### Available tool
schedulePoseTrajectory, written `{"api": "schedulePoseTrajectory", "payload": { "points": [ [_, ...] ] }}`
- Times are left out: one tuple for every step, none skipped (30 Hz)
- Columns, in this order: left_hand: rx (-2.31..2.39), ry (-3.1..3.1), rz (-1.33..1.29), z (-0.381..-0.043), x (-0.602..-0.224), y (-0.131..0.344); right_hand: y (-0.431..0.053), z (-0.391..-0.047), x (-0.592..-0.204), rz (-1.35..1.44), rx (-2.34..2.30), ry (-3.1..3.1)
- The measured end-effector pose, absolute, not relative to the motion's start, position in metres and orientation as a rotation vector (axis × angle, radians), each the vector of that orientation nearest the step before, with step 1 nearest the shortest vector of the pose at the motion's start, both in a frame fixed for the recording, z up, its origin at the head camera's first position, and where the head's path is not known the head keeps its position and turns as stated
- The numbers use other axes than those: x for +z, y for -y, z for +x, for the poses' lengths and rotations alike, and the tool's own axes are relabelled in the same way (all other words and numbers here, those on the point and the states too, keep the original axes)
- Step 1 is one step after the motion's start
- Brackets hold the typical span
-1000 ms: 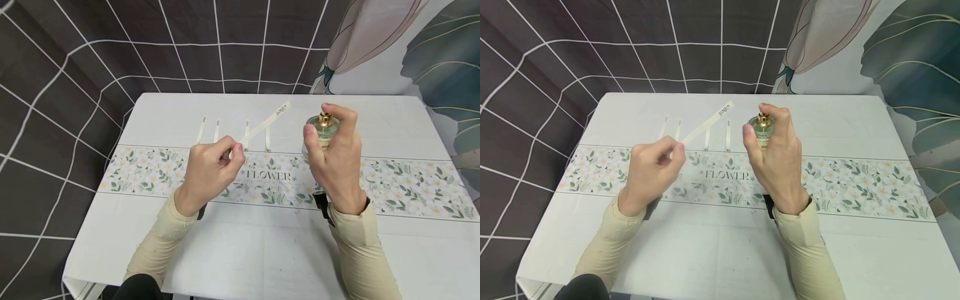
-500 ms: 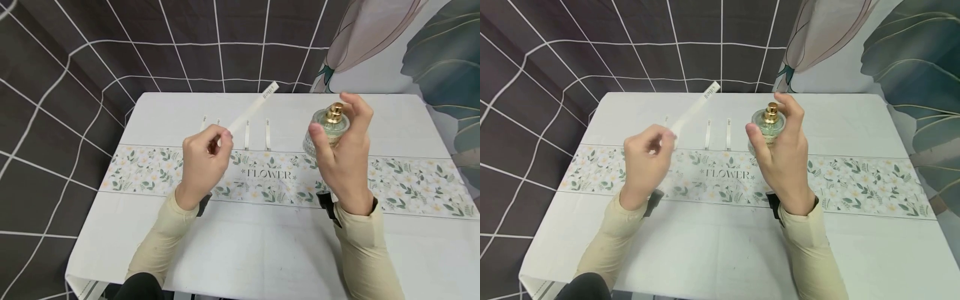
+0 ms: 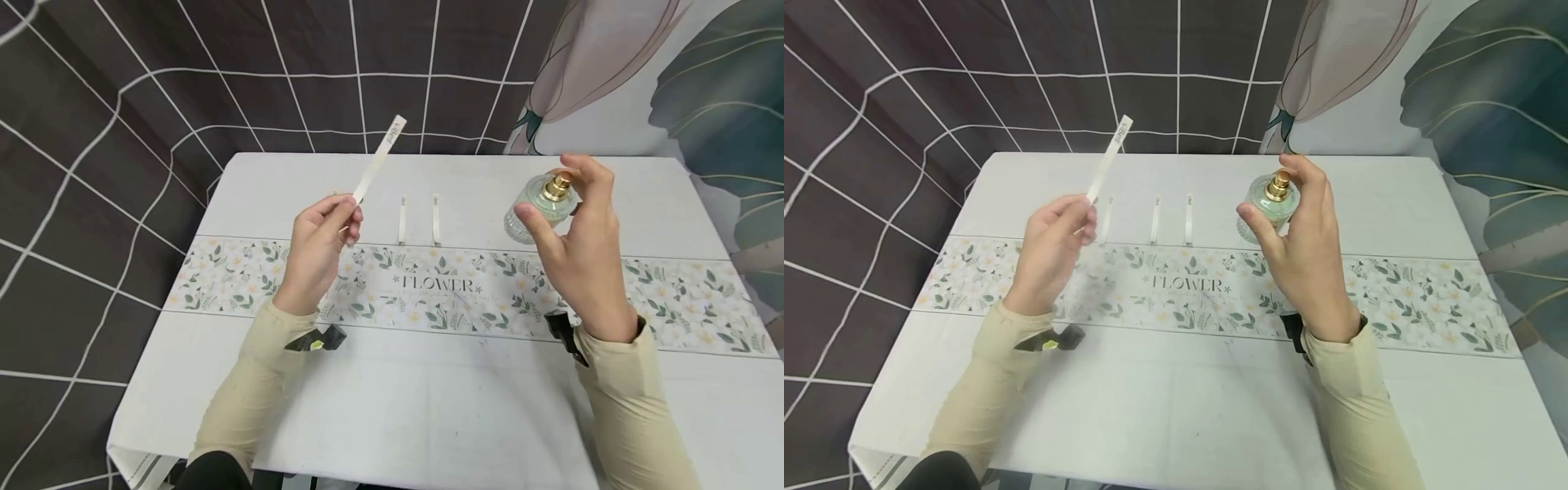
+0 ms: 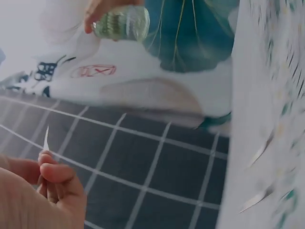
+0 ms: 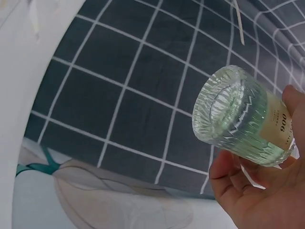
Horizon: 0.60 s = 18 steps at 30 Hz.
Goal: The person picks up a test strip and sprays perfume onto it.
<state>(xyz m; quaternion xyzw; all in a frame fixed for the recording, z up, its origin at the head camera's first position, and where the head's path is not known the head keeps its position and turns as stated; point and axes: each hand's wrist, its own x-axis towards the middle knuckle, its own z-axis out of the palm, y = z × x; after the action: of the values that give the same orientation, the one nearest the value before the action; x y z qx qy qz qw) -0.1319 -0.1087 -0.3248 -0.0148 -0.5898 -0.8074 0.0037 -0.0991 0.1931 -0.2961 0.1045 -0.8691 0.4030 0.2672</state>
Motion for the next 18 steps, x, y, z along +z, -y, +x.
{"api": "schedulePoseTrajectory", "payload": {
  "points": [
    [-2.592, 1.835, -0.012, -0.135, -0.328, 0.108, -0.196, -0.1, -0.298, 0.279, 1.076, 2.356],
    [-2.649, 1.819, 0.026, -0.138, -0.331, 0.106, -0.198, -0.101, -0.3, 0.271, 1.072, 2.365],
    [-2.693, 1.815, 0.068, -0.141, -0.335, 0.104, -0.201, -0.103, -0.302, 0.268, 1.064, 2.377],
    [-2.736, 1.809, 0.119, -0.145, -0.339, 0.102, -0.203, -0.105, -0.305, 0.268, 1.059, 2.388],
    [-2.784, 1.794, 0.178, -0.149, -0.343, 0.101, -0.206, -0.107, -0.309, 0.265, 1.053, 2.404],
    [-2.832, 1.777, 0.245, -0.152, -0.347, 0.099, -0.208, -0.109, -0.313, 0.262, 1.05, 2.422],
    [-2.874, 1.751, 0.324, -0.156, -0.352, 0.097, -0.21, -0.111, -0.317, 0.261, 1.051, 2.441],
    [-2.905, 1.723, 0.405, -0.159, -0.356, 0.096, -0.211, -0.113, -0.321, 0.262, 1.055, 2.463],
    [-2.931, 1.689, 0.49, -0.162, -0.36, 0.095, -0.212, -0.116, -0.326, 0.266, 1.057, 2.486],
    [-2.95, 1.655, 0.568, -0.165, -0.365, 0.094, -0.213, -0.118, -0.33, 0.271, 1.054, 2.512],
    [-2.957, 1.634, 0.634, -0.167, -0.369, 0.093, -0.214, -0.121, -0.334, 0.272, 1.045, 2.537],
    [-2.956, 1.624, 0.681, -0.17, -0.373, 0.093, -0.215, -0.123, -0.338, 0.272, 1.041, 2.561],
    [-2.947, 1.625, 0.72, -0.172, -0.377, 0.092, -0.215, -0.126, -0.342, 0.273, 1.032, 2.588],
    [-2.931, 1.648, 0.74, -0.174, -0.381, 0.092, -0.215, -0.128, -0.345, 0.272, 1.021, 2.614],
    [-2.912, 1.684, 0.748, -0.175, -0.385, 0.091, -0.216, -0.131, -0.349, 0.269, 1.006, 2.641],
    [-2.889, 1.728, 0.744, -0.177, -0.389, 0.09, -0.217, -0.133, -0.353, 0.264, 0.99, 2.667],
    [-2.866, 1.771, 0.74, -0.178, -0.393, 0.089, -0.217, -0.135, -0.356, 0.256, 0.98, 2.691],
    [-2.847, 1.809, 0.735, -0.179, -0.397, 0.089, -0.218, -0.137, -0.359, 0.25, 0.975, 2.716]
  ]
}}
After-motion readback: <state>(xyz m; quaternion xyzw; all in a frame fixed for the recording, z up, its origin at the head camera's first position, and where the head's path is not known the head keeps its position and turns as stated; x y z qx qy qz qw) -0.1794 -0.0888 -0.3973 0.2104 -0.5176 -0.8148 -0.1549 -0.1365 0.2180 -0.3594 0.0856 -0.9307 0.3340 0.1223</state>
